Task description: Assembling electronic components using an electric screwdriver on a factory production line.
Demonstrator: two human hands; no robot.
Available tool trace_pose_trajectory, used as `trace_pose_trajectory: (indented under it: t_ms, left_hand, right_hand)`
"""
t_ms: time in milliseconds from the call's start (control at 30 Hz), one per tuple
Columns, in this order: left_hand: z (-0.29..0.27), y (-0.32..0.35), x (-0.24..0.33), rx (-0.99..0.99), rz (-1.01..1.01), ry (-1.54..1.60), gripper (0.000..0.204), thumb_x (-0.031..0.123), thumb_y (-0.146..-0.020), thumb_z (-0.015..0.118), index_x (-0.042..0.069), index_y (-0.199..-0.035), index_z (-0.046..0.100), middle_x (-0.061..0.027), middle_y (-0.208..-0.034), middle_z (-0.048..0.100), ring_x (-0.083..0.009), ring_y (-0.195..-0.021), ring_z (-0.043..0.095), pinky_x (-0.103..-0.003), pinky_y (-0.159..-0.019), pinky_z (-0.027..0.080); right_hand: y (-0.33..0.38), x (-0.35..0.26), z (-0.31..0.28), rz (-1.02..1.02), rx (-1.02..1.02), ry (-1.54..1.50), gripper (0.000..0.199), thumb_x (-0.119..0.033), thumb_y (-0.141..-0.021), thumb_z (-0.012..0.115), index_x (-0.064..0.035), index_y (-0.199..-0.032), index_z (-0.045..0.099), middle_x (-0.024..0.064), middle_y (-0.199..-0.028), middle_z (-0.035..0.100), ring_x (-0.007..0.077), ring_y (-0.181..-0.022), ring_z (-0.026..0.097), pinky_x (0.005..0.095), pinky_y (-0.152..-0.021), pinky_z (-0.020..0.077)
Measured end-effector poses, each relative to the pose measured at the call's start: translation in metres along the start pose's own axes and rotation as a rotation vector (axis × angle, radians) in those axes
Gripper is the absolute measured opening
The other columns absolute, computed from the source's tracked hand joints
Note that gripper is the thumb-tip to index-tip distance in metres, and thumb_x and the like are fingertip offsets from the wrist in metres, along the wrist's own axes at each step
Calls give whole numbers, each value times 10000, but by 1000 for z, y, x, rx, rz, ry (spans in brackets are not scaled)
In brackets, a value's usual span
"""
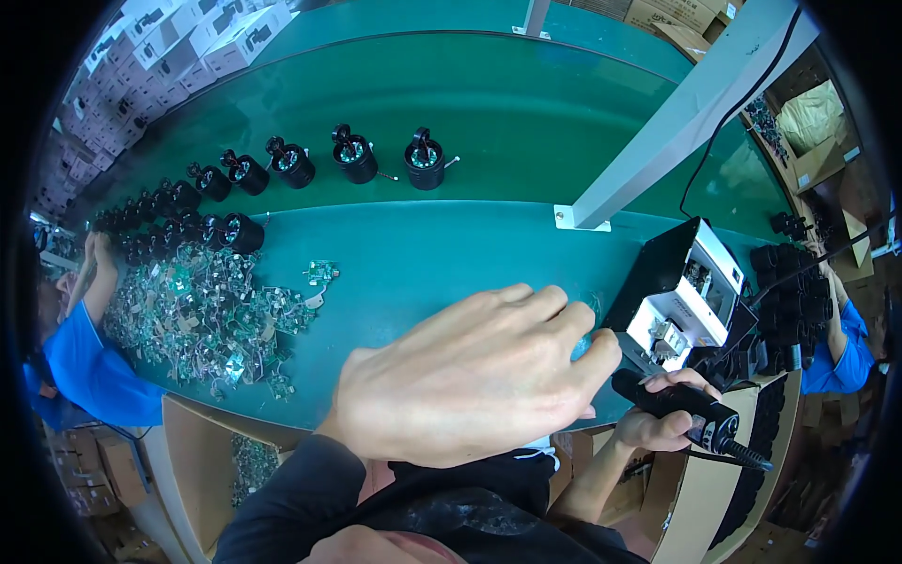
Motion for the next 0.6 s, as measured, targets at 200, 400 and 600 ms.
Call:
trace_pose_trajectory:
  t_ms: [200, 400, 600]
  left_hand:
    - [0, -1, 1, -37, 16, 8, 172, 76, -819, 614, -30, -927, 535, -137, -806, 538, -234, -733, 515, -331, -670, 455]
    - [-1, -1, 3, -57, 38, 15, 166, 56, -810, 615, -30, -922, 530, -141, -812, 542, -234, -735, 517, -329, -672, 457]
    - [-3, -1, 4, -34, 30, 86, 179, 50, -803, 620, -39, -932, 532, -146, -813, 548, -234, -735, 520, -324, -677, 461]
  right_hand:
    - [4, -1, 2, -33, -39, 54, 613, -625, -911, 489, -15, -961, 479, 71, -698, 572, 125, -508, 532, 220, -536, 465]
    - [6, 0, 0, -67, 11, 97, 637, -647, -902, 482, -12, -947, 483, 72, -688, 569, 127, -502, 530, 218, -534, 462]
    - [4, 0, 0, -54, 23, 130, 649, -663, -899, 471, -16, -935, 485, 64, -678, 564, 124, -494, 528, 216, -528, 461]
Point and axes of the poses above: each hand's wrist, its own y-axis away from the middle knuckle, its own z-axis out of the palm, x = y × z, the point moved 4 cm from there along -y, towards the middle knuckle
